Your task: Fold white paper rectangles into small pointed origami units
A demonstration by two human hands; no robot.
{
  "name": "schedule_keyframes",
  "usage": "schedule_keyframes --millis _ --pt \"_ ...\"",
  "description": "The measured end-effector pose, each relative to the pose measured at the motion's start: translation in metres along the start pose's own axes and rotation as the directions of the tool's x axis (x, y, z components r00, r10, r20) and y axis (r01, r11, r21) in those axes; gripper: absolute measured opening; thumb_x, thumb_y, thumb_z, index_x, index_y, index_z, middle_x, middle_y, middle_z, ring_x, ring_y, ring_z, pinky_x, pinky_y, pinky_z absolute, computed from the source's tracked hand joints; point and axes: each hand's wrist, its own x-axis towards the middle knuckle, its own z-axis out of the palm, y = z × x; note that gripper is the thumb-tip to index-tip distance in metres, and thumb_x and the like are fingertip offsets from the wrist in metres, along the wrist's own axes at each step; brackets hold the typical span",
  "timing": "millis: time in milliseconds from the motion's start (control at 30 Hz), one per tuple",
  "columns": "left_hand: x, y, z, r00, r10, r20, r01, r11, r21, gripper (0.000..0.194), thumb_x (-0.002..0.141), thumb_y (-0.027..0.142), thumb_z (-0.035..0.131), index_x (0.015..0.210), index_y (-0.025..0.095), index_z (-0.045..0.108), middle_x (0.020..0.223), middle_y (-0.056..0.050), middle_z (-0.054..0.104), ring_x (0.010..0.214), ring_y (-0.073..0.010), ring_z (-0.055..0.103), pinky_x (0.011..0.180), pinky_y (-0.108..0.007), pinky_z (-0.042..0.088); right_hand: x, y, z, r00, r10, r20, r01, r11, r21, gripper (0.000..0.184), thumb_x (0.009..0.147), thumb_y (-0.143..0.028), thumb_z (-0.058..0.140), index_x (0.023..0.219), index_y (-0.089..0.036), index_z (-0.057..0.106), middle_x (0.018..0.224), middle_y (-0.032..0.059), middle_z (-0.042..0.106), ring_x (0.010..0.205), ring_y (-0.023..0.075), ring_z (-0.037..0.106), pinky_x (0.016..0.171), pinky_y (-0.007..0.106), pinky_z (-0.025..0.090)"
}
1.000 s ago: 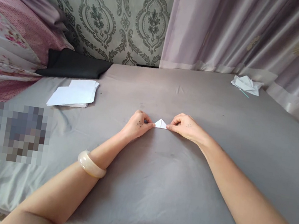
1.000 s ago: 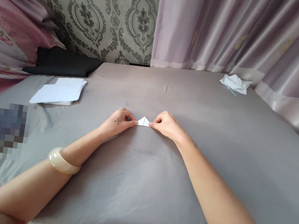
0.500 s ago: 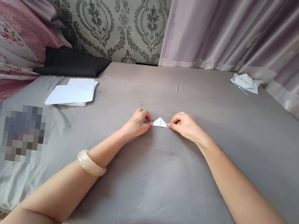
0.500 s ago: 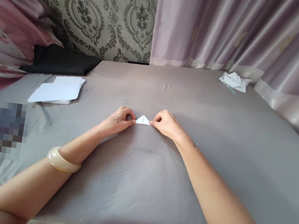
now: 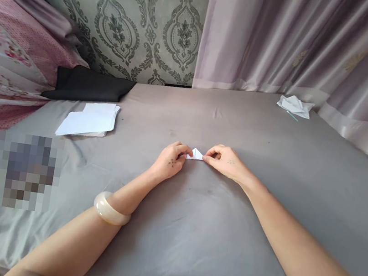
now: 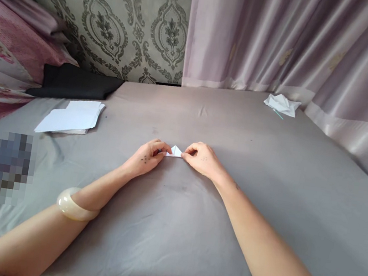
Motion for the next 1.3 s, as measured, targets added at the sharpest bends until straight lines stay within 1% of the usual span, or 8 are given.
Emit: schedule_keyframes --millis 200,267,367,600,700,933,1133,1300 --pt "0.0 -0.004 0.002 1.0 0.008 -0.009 -0.008 0.999 -0.035 0.031 0.083 0.012 0.045 0.092 0.022 0.073 0.097 -0.004 0.062 0.072 -0.0132 0.055 0.074 -0.027 0.044 -0.01 -0.006 0.012 0.982 -0.158 -0.105 0.139 0.976 -0.167 0.011 0.082 -0.026 0.057 0.078 -0.021 0.067 0.088 0.0024 0.061 0.07 0.0133 0.055 0.068 0.028 0.044" --pt "0.001 -0.005 0.002 1.0 0.016 -0.011 -0.016 0.999 -0.034 0.032 0.083 0.012 0.044 0.092 0.022 0.074 0.098 -0.004 0.063 0.074 -0.0136 0.057 0.075 -0.027 0.044 -0.018 -0.012 0.017 0.947 -0.295 -0.126 0.259 0.936 -0.239 0.019 0.088 -0.02 0.049 0.091 -0.021 0.067 0.097 0.0054 0.062 0.081 0.0168 0.057 0.074 0.03 0.046" --pt "0.003 -0.006 0.003 1.0 0.028 -0.003 -0.028 0.999 -0.042 0.032 0.083 0.012 0.044 0.088 0.022 0.074 0.096 -0.004 0.063 0.076 -0.014 0.059 0.077 -0.027 0.045 -0.029 -0.021 0.026 0.888 -0.458 -0.053 0.411 0.838 -0.358 0.032 0.094 -0.016 0.037 0.108 -0.022 0.064 0.104 0.0085 0.062 0.095 0.0219 0.055 0.083 0.035 0.046" --pt "0.001 -0.009 0.005 0.986 -0.104 -0.133 0.103 0.995 -0.013 0.03 0.08 0.018 0.057 0.11 0.021 0.06 0.092 -0.004 0.056 0.074 -0.0142 0.055 0.075 -0.028 0.048 -0.037 -0.024 0.037 0.892 -0.45 0.045 0.408 0.757 -0.511 0.04 0.097 -0.03 0.037 0.132 -0.016 0.051 0.114 0.014 0.058 0.097 0.0273 0.054 0.083 0.042 0.048" --pt "0.001 -0.009 0.003 0.978 -0.148 -0.146 0.149 0.989 -0.008 0.027 0.08 0.02 0.059 0.107 0.022 0.06 0.09 -0.003 0.054 0.073 -0.0142 0.053 0.075 -0.029 0.047 -0.035 -0.024 0.036 0.895 -0.443 0.049 0.397 0.743 -0.539 0.043 0.098 -0.032 0.034 0.134 -0.016 0.05 0.112 0.0149 0.058 0.094 0.0273 0.053 0.081 0.042 0.048" --pt "0.003 -0.015 -0.005 0.972 -0.226 -0.07 0.212 0.962 -0.171 0.033 0.075 0.015 0.059 0.107 0.021 0.061 0.079 0.001 0.054 0.063 -0.0105 0.048 0.063 -0.023 0.043 -0.026 -0.029 0.032 0.905 -0.423 0.049 0.385 0.764 -0.517 0.039 0.098 -0.032 0.035 0.121 -0.017 0.061 0.102 0.0125 0.058 0.09 0.0244 0.053 0.076 0.038 0.047" --pt "0.001 -0.021 -0.005 0.958 -0.256 -0.133 0.224 0.95 -0.217 0.031 0.074 0.012 0.05 0.1 0.018 0.064 0.077 0.001 0.058 0.06 -0.0101 0.048 0.06 -0.022 0.042 -0.009 -0.028 0.033 0.932 -0.358 -0.054 0.302 0.852 -0.428 0.04 0.097 -0.033 0.04 0.073 -0.021 0.069 0.088 0.006 0.057 0.082 0.017 0.055 0.063 0.029 0.04" --pt "-0.001 -0.013 -0.005 0.962 -0.222 -0.162 0.203 0.971 -0.126 0.021 0.078 0.02 0.053 0.093 0.018 0.068 0.081 -0.002 0.06 0.064 -0.0113 0.052 0.066 -0.024 0.045 0.003 -0.019 0.035 0.932 -0.349 -0.093 0.306 0.899 -0.313 0.025 0.09 -0.034 0.053 0.076 -0.022 0.07 0.087 0.0036 0.06 0.085 0.0168 0.057 0.07 0.028 0.042"
